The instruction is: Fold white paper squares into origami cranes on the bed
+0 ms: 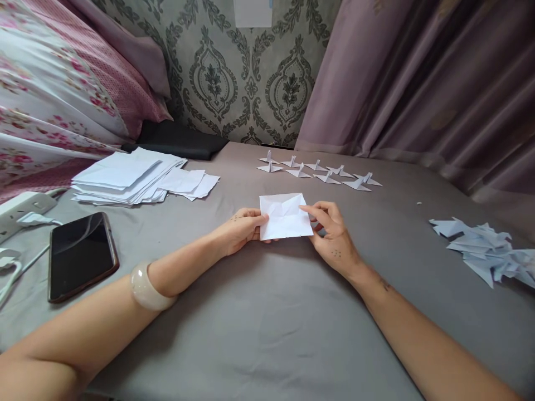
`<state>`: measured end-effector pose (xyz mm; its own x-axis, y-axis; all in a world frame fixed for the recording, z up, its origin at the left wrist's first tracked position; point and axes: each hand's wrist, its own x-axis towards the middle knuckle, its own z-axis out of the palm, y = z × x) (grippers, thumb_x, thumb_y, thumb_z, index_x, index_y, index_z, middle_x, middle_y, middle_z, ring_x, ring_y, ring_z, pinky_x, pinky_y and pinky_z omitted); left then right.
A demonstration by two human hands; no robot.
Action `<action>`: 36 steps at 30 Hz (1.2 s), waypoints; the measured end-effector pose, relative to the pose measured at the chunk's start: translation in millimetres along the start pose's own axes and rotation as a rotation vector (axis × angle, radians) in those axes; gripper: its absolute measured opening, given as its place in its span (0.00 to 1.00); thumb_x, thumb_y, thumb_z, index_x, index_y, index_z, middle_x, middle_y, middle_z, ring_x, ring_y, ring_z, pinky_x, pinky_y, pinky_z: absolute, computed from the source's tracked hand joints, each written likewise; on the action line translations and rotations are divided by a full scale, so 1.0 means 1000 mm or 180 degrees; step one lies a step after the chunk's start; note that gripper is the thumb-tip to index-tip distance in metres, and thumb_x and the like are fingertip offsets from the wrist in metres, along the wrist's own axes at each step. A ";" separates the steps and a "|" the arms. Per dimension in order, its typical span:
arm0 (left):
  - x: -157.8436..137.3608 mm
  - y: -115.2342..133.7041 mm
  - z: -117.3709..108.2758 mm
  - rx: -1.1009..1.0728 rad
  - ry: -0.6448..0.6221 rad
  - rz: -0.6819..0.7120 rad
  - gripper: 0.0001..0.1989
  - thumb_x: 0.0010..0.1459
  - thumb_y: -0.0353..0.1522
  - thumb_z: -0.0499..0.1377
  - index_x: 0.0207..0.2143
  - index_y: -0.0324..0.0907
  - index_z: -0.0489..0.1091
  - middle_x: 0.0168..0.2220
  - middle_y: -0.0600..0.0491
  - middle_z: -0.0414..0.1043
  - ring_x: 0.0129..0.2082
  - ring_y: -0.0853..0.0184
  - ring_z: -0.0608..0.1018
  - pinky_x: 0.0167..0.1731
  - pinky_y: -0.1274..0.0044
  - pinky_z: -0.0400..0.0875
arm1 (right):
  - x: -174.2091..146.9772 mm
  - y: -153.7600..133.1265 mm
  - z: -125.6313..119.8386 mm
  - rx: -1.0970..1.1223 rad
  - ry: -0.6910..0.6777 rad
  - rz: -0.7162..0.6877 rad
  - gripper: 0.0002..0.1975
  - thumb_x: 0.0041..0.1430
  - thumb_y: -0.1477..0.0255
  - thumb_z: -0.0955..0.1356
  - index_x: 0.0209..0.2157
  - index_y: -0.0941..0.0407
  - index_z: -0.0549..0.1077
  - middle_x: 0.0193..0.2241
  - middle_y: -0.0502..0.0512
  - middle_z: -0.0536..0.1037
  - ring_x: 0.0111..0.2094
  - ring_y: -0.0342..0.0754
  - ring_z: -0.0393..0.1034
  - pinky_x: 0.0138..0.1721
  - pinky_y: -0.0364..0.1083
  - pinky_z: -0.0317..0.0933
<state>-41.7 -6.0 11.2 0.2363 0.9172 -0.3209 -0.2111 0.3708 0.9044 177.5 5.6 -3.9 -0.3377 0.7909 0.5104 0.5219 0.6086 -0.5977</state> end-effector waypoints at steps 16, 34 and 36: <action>-0.011 0.006 -0.010 0.3254 0.0030 0.1022 0.23 0.47 0.51 0.61 0.38 0.44 0.74 0.47 0.48 0.64 0.44 0.61 0.69 0.45 0.70 0.66 | -0.004 -0.001 0.003 -0.0359 -0.0614 0.0576 0.10 0.59 0.65 0.65 0.32 0.52 0.78 0.43 0.54 0.71 0.33 0.44 0.68 0.35 0.46 0.62; 0.006 -0.004 -0.004 0.3412 0.1019 0.1092 0.12 0.54 0.35 0.60 0.22 0.39 0.67 0.37 0.47 0.67 0.42 0.62 0.69 0.45 0.70 0.64 | 0.009 0.002 0.012 -0.0843 -0.0363 0.1410 0.14 0.53 0.60 0.67 0.20 0.55 0.67 0.39 0.54 0.71 0.32 0.46 0.67 0.35 0.47 0.60; 0.007 -0.005 -0.006 0.3483 0.1015 0.1107 0.12 0.54 0.36 0.61 0.22 0.39 0.68 0.37 0.47 0.67 0.43 0.61 0.69 0.45 0.70 0.64 | 0.009 0.001 0.011 -0.0856 -0.0385 0.1461 0.14 0.52 0.61 0.67 0.21 0.55 0.68 0.39 0.53 0.71 0.32 0.46 0.68 0.35 0.47 0.60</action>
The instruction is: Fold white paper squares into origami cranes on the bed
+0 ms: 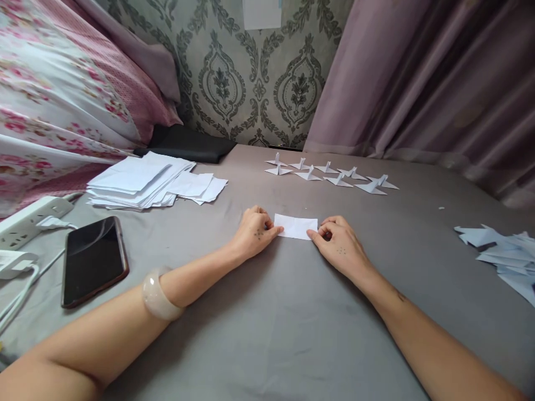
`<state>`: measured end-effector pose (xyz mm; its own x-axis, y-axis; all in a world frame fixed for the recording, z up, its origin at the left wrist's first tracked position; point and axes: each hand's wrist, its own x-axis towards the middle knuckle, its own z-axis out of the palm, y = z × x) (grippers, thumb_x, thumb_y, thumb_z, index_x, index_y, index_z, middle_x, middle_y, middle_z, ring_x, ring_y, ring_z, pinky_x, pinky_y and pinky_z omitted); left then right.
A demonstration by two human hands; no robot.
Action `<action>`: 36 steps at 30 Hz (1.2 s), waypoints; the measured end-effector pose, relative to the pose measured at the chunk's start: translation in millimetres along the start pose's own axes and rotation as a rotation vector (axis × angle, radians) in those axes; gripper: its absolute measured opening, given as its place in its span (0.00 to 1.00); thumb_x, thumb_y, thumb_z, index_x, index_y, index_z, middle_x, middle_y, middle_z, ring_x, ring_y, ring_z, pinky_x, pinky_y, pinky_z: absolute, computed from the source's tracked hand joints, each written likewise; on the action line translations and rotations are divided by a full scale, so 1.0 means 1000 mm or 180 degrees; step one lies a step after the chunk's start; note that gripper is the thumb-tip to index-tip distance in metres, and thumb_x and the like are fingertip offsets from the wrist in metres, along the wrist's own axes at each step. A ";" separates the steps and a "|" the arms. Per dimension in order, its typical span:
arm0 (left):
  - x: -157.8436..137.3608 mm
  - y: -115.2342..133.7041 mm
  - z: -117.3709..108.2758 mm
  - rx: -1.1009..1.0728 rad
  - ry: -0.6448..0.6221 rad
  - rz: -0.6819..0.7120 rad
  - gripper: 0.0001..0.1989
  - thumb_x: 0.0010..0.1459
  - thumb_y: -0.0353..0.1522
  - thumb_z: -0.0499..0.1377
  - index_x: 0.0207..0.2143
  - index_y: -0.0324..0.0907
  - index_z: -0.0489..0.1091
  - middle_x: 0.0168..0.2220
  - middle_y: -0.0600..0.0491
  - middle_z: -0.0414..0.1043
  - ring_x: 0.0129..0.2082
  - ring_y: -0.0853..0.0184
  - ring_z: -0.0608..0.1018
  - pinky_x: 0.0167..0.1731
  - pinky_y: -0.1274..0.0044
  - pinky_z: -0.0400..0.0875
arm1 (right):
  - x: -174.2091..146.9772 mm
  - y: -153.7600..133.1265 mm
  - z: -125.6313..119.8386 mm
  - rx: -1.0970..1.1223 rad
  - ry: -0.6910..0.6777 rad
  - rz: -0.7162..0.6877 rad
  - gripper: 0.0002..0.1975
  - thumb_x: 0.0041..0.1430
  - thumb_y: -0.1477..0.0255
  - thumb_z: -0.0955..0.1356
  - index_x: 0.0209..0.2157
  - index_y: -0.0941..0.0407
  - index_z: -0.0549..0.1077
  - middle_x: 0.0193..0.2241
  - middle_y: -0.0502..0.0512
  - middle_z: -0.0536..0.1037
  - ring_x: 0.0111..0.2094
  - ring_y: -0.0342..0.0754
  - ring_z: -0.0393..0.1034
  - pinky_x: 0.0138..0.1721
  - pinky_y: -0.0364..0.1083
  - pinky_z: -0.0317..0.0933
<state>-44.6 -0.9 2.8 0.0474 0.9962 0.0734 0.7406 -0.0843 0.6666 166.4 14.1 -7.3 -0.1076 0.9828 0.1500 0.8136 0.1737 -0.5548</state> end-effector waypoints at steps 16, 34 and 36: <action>-0.002 -0.013 -0.001 0.0213 -0.0077 0.0287 0.05 0.57 0.33 0.58 0.35 0.41 0.65 0.38 0.49 0.64 0.42 0.61 0.66 0.42 0.70 0.65 | -0.003 0.008 -0.003 0.0101 -0.0004 -0.0245 0.10 0.55 0.64 0.67 0.37 0.54 0.70 0.42 0.55 0.71 0.34 0.46 0.68 0.36 0.47 0.63; 0.001 0.014 -0.002 0.1595 -0.0546 0.1789 0.15 0.63 0.39 0.49 0.44 0.42 0.68 0.42 0.47 0.70 0.41 0.61 0.73 0.34 0.75 0.66 | 0.006 0.023 0.001 -0.0078 -0.0265 -0.1321 0.15 0.59 0.70 0.62 0.43 0.47 0.77 0.50 0.52 0.74 0.45 0.54 0.68 0.47 0.56 0.64; 0.009 0.017 0.000 0.1709 -0.0567 0.1874 0.16 0.62 0.42 0.50 0.46 0.43 0.69 0.44 0.48 0.69 0.42 0.61 0.72 0.33 0.75 0.66 | 0.008 0.025 -0.001 0.0029 -0.0354 -0.1346 0.15 0.59 0.70 0.62 0.43 0.47 0.77 0.50 0.52 0.74 0.47 0.54 0.68 0.49 0.56 0.63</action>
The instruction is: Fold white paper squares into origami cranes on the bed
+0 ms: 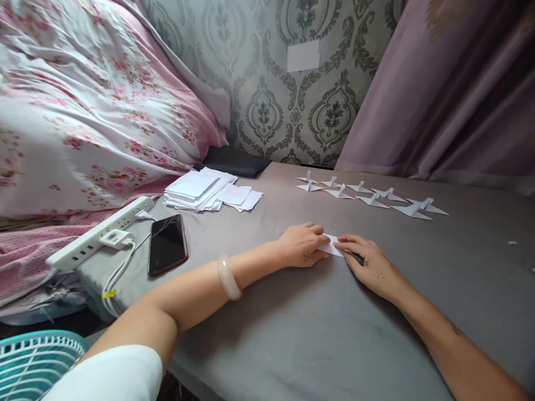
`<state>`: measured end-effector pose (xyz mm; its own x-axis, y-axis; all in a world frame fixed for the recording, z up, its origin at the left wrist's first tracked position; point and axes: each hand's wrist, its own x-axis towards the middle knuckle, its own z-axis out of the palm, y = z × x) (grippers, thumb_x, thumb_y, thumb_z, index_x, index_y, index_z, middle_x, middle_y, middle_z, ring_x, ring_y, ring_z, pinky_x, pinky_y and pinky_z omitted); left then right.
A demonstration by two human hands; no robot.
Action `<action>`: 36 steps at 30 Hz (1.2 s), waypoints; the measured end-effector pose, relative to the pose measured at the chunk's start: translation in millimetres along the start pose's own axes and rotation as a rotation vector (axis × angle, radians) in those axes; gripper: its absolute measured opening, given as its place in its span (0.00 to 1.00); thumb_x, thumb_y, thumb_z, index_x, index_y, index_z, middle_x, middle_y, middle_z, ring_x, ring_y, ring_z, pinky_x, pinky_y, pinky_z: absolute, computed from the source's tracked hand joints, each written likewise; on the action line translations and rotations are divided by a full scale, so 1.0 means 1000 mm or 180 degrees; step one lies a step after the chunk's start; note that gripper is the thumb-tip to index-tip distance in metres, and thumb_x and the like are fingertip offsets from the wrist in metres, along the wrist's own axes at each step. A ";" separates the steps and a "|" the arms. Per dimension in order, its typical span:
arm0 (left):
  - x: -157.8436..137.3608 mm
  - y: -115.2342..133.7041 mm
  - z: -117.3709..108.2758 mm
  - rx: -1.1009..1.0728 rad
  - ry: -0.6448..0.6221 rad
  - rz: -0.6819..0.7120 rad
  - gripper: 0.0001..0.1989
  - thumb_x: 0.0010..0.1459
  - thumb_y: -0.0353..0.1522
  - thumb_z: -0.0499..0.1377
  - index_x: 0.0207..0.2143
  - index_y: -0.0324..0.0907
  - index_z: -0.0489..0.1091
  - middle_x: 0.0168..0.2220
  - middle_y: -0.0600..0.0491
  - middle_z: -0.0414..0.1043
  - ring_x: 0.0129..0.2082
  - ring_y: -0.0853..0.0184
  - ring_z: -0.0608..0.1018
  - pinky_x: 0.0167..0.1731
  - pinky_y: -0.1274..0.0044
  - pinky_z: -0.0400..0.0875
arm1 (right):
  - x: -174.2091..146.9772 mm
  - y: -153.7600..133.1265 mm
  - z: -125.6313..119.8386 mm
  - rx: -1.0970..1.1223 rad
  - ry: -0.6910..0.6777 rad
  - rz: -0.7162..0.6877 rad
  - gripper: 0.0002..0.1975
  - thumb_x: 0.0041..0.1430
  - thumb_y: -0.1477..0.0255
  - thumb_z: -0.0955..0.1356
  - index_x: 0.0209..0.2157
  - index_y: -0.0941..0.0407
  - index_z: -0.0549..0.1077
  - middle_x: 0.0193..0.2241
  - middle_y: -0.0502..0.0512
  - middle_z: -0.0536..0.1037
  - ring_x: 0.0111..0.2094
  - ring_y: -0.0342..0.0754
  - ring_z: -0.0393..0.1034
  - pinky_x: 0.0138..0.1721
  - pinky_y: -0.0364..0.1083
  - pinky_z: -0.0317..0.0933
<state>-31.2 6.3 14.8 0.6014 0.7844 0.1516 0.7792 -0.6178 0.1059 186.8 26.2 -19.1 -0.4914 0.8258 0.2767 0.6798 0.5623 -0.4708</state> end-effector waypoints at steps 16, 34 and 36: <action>0.004 0.017 0.006 -0.0203 0.0304 -0.0456 0.10 0.62 0.27 0.48 0.36 0.38 0.69 0.33 0.45 0.74 0.34 0.61 0.75 0.37 0.72 0.67 | 0.004 -0.005 -0.005 0.1226 0.0944 0.0755 0.12 0.51 0.68 0.65 0.36 0.57 0.76 0.40 0.58 0.77 0.31 0.46 0.71 0.34 0.47 0.66; -0.003 0.026 -0.001 -0.3733 0.0462 -0.2297 0.06 0.55 0.26 0.55 0.35 0.37 0.69 0.29 0.50 0.70 0.26 0.70 0.73 0.29 0.77 0.70 | -0.013 -0.029 -0.005 -0.0270 0.0151 -0.0624 0.11 0.59 0.75 0.62 0.38 0.52 0.75 0.42 0.57 0.71 0.42 0.50 0.65 0.41 0.49 0.64; -0.007 0.025 -0.002 -0.2591 0.0560 -0.1811 0.12 0.50 0.23 0.54 0.38 0.40 0.71 0.34 0.50 0.68 0.30 0.69 0.72 0.33 0.76 0.70 | -0.014 -0.029 -0.004 -0.0128 0.0061 -0.0510 0.10 0.60 0.74 0.63 0.36 0.52 0.76 0.41 0.56 0.71 0.42 0.50 0.66 0.40 0.48 0.63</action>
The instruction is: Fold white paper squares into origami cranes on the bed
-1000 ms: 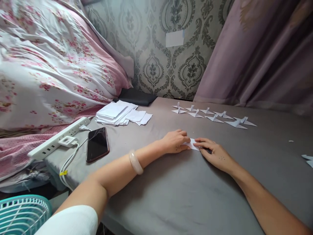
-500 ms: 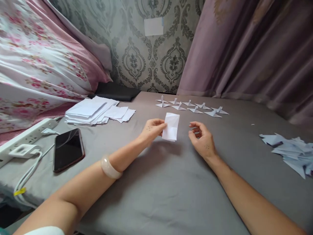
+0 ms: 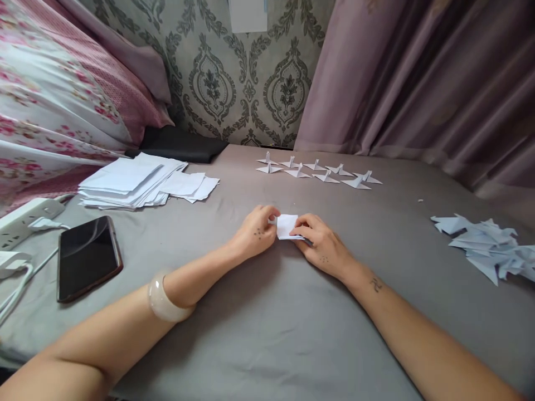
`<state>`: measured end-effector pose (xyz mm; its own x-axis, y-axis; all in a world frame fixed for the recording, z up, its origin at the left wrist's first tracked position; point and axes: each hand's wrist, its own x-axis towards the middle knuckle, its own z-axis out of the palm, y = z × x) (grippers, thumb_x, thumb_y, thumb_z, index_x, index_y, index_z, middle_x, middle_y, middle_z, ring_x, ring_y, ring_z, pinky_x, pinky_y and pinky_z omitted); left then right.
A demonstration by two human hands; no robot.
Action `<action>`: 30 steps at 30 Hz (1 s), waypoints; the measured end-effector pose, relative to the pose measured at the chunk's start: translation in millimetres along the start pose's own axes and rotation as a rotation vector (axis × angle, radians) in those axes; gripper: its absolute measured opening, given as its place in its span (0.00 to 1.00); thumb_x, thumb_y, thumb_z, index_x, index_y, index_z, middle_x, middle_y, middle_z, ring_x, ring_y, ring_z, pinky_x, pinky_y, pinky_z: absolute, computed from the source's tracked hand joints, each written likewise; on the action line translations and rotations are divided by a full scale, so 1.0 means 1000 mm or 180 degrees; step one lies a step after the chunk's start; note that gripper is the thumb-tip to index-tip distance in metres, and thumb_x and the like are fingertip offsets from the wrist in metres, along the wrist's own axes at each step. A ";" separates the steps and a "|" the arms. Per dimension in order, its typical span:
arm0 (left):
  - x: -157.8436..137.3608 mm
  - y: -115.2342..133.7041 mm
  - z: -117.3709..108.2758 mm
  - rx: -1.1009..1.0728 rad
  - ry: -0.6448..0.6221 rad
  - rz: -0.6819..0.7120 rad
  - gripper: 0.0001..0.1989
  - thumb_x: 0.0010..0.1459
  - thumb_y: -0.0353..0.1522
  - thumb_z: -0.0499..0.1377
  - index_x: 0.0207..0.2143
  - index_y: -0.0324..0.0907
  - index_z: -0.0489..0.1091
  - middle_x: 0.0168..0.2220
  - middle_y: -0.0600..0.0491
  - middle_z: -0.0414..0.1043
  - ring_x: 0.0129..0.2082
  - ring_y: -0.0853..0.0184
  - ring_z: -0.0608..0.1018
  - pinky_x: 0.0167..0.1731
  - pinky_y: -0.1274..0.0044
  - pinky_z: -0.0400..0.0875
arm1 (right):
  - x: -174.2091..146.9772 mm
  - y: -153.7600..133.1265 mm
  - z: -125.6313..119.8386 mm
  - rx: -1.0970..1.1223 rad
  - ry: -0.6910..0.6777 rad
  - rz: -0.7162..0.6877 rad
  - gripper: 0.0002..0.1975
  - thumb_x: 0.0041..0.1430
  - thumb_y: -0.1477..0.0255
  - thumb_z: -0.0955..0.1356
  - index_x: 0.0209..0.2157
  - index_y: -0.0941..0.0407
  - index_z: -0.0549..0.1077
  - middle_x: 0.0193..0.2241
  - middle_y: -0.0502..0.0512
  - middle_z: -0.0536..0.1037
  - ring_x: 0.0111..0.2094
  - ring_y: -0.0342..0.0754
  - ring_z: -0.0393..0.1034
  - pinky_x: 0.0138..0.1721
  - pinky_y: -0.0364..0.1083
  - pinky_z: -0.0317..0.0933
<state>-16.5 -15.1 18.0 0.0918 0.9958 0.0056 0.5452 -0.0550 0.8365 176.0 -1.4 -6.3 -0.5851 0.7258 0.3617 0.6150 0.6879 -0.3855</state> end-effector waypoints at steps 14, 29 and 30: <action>0.008 -0.007 0.000 0.0618 -0.0086 -0.0058 0.14 0.56 0.39 0.55 0.25 0.38 0.71 0.39 0.49 0.68 0.34 0.67 0.72 0.41 0.73 0.67 | 0.015 -0.005 0.002 0.0643 0.0091 0.1356 0.15 0.58 0.63 0.64 0.23 0.56 0.72 0.42 0.55 0.71 0.33 0.44 0.68 0.38 0.46 0.61; 0.009 -0.024 0.015 0.0823 0.0269 0.0211 0.08 0.56 0.35 0.58 0.29 0.41 0.64 0.37 0.51 0.63 0.34 0.67 0.70 0.37 0.73 0.67 | 0.021 0.000 0.009 0.0349 0.0224 0.1642 0.12 0.51 0.63 0.68 0.20 0.56 0.69 0.37 0.54 0.70 0.33 0.45 0.67 0.40 0.47 0.61; 0.009 -0.025 0.014 0.0841 0.0279 0.0253 0.07 0.56 0.35 0.58 0.31 0.41 0.64 0.37 0.51 0.63 0.35 0.67 0.70 0.37 0.73 0.67 | 0.021 0.000 0.008 0.0346 0.0227 0.1636 0.12 0.51 0.64 0.68 0.21 0.56 0.69 0.37 0.53 0.70 0.33 0.45 0.67 0.40 0.47 0.61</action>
<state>-17.4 -6.3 -10.3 0.0770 0.9895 0.1224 0.7383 -0.1391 0.6599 159.4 13.8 -6.0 -0.1828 0.9703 0.1583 0.7524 0.2417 -0.6127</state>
